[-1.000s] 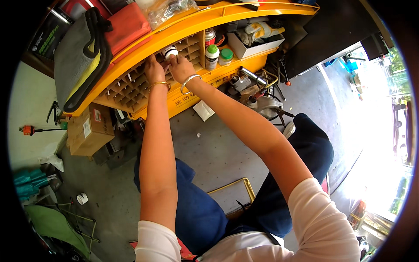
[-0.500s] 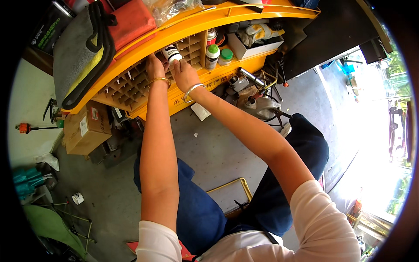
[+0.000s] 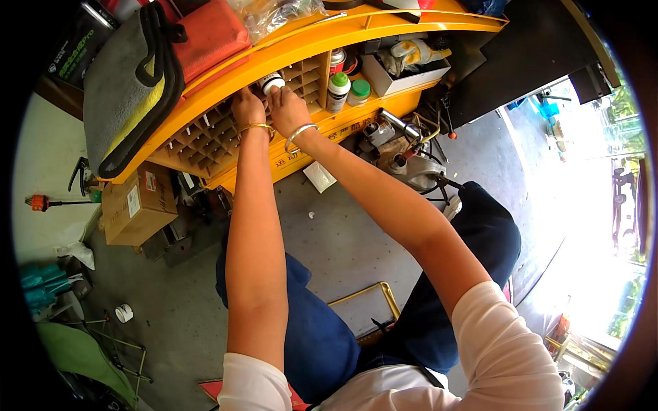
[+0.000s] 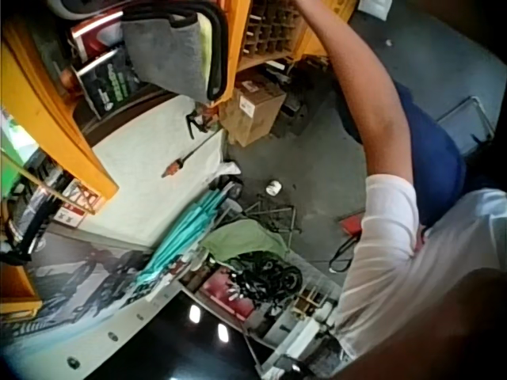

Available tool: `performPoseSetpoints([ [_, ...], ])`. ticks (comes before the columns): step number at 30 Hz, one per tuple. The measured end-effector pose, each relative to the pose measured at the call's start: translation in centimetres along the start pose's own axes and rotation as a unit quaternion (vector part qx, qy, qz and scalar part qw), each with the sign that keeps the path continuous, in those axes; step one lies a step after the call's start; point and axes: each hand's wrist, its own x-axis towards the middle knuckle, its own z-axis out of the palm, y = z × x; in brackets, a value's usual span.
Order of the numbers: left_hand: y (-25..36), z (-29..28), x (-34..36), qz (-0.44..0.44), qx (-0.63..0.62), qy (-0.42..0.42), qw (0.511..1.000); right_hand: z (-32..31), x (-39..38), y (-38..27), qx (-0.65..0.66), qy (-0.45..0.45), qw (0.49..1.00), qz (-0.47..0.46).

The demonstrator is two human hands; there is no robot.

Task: The person retrieves a small black mechanical part from a yellow tool cabinet and inspects it. They then handle a clear plastic bag containing small components and a larger circular metal part, examining each item closely before placing them back on the cabinet.

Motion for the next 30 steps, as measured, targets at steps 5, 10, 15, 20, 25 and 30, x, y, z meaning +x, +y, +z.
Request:
performPoseSetpoints([
  [5, -0.6, 0.0, 0.5, 0.002, -0.006, 0.012, 1.000, -0.5, 0.6, 0.0, -0.022, -0.018, 1.000, 0.000],
  [10, -0.2, 0.3, 0.2, 0.009, -0.023, 0.005, 1.000, -0.2, 1.3, -0.1, -0.010, -0.022, 0.999, 0.034],
  [15, -0.1, 0.4, 0.2, 0.019, -0.034, -0.001, 0.999, 0.9, 0.9, -0.3, 0.000, -0.006, 0.997, 0.074],
  [20, -0.1, 0.5, 0.3, 0.010, -0.041, 0.006, 0.999, 0.6, 1.4, 0.4, -0.065, -0.027, 0.997, 0.013],
  [25, 0.0, 0.5, -0.4, -0.033, -0.024, -0.034, 0.999, -0.5, 3.6, 1.8, -0.114, -0.103, 0.988, -0.035],
  [30, 0.7, -1.5, -2.8, -0.037, 0.026, -0.108, 0.993, -0.4, 4.2, 2.8, 0.003, -0.147, 0.987, 0.071],
])
